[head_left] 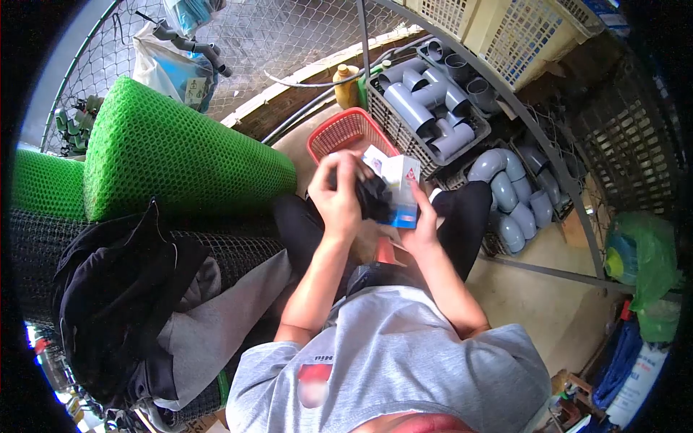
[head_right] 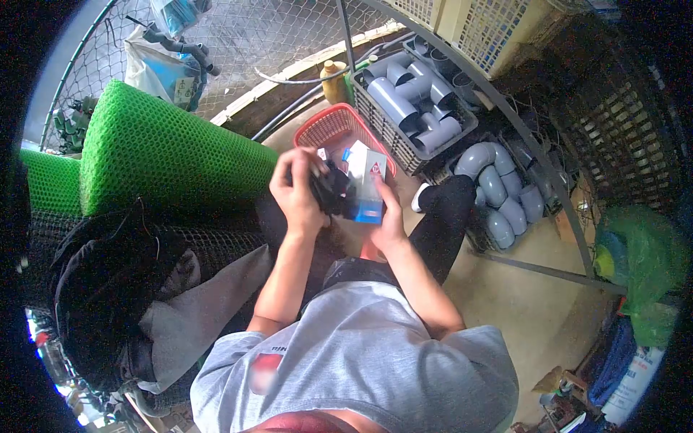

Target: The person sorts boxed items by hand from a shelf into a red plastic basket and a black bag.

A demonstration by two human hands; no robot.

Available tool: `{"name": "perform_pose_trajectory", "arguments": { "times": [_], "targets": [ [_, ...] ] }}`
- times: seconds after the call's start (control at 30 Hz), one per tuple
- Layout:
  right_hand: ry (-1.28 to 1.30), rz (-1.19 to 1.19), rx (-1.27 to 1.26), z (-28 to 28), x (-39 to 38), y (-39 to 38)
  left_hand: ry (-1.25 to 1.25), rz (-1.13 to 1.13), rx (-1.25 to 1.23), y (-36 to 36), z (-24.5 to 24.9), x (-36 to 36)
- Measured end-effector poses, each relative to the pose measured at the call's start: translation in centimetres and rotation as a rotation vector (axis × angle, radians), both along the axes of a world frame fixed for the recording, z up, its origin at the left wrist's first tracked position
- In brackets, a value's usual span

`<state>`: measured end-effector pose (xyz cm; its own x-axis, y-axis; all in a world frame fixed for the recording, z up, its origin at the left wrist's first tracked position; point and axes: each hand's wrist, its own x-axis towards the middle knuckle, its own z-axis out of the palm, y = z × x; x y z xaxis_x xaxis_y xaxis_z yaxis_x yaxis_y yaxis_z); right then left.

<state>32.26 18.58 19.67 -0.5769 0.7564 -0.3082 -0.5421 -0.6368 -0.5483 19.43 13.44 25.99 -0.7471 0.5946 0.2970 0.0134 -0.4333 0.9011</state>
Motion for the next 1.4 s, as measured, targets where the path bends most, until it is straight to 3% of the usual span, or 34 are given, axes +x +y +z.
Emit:
{"name": "perform_pose_trajectory", "arguments": {
  "times": [0.07,0.1,0.13,0.2,0.23,0.27,0.3,0.37,0.4,0.43,0.47,0.53,0.6,0.67,0.73,0.8,0.83,0.87,0.93,1.0,1.07,1.1,1.13,1.17,1.27,1.3,1.4],
  "targets": [
    [-0.006,0.102,0.068,0.0,0.9,0.3,-0.052,0.092,0.11,1.8,0.9,-0.6],
    [0.083,0.188,0.126,0.2,1.0,0.4,0.049,0.139,0.021,1.9,1.7,-0.3],
    [0.098,0.176,0.128,-0.3,0.7,0.4,0.273,0.1,-0.057,1.7,2.8,0.2],
    [0.175,0.14,0.134,-1.8,0.2,0.9,0.686,-0.199,-0.108,2.0,1.6,1.5],
    [0.237,0.118,0.137,-1.6,-0.3,1.3,1.184,-0.297,-0.072,2.3,1.5,1.3],
    [0.31,0.128,0.13,-1.2,0.2,1.5,1.32,-0.314,-0.102,1.9,1.8,2.5],
    [0.382,0.14,0.121,-0.6,0.6,1.7,1.24,-0.296,-0.095,1.4,1.6,3.4],
    [0.284,0.05,0.071,1.5,0.7,1.7,1.156,-0.32,-0.133,0.7,1.1,3.8],
    [0.242,0.04,0.067,-0.1,0.9,1.6,1.157,-0.319,-0.132,0.9,0.6,3.2],
    [0.309,0.115,0.254,-2.6,1.0,1.5,1.128,-0.314,-0.094,1.3,0.1,2.4],
    [0.074,0.071,0.546,-1.5,0.7,1.3,1.098,-0.309,-0.055,1.8,0.2,1.7],
    [0.09,-0.103,0.164,0.5,-0.3,-0.4,0.983,-0.185,-0.002,3.0,0.5,0.9],
    [0.026,-0.13,0.241,-0.8,-0.1,0.1,0.958,-0.146,-0.089,2.4,0.5,1.8],
    [0.354,0.037,0.2,-1.0,0.6,1.2,0.894,-0.346,-0.068,0.7,-0.5,3.5],
    [0.113,-0.103,0.235,0.1,0.6,0.6,0.816,-0.326,-0.124,-0.6,-0.5,4.5],
    [0.322,0.016,0.08,-0.2,1.4,0.8,0.167,-0.432,-0.129,-1.7,-1.7,4.1],
    [0.267,-0.006,-0.011,0.5,0.9,1.0,-0.042,-0.325,-0.156,-1.6,-1.5,3.9],
    [0.133,-0.118,0.049,0.6,0.5,1.0,-0.04,-0.262,-0.047,-1.0,-1.8,2.7],
    [0.046,-0.178,0.213,-0.4,0.3,1.0,-0.425,-0.208,0.246,0.7,-2.7,1.0],
    [-0.102,-0.169,0.51,-0.9,0.2,0.5,-0.522,-0.03,0.068,1.6,-2.5,0.5],
    [-0.234,-0.249,0.825,0.5,-0.5,0.0,-0.695,-0.32,0.054,1.7,-2.4,1.8],
    [-0.333,-0.322,1.021,0.6,-0.8,0.5,-0.44,-0.281,-0.139,1.3,-2.3,2.8],
    [-0.295,-0.362,0.987,0.6,-1.0,1.0,-0.181,-0.238,-0.328,0.8,-1.8,3.7],
    [-0.292,-0.361,0.988,0.6,-1.0,1.6,-0.107,-0.289,-0.319,0.7,-2.8,3.9],
    [-0.522,-0.629,1.159,0.3,-0.4,3.0,-0.266,-0.323,-0.36,-0.6,-4.2,5.4],
    [-0.444,-0.616,1.071,0.4,-0.3,3.3,-0.169,-0.283,-0.288,-0.8,-5.9,6.2],
    [-0.237,-0.537,0.897,2.0,0.1,2.3,-0.876,-0.399,-0.161,-1.6,-7.7,6.2]
  ]
}}
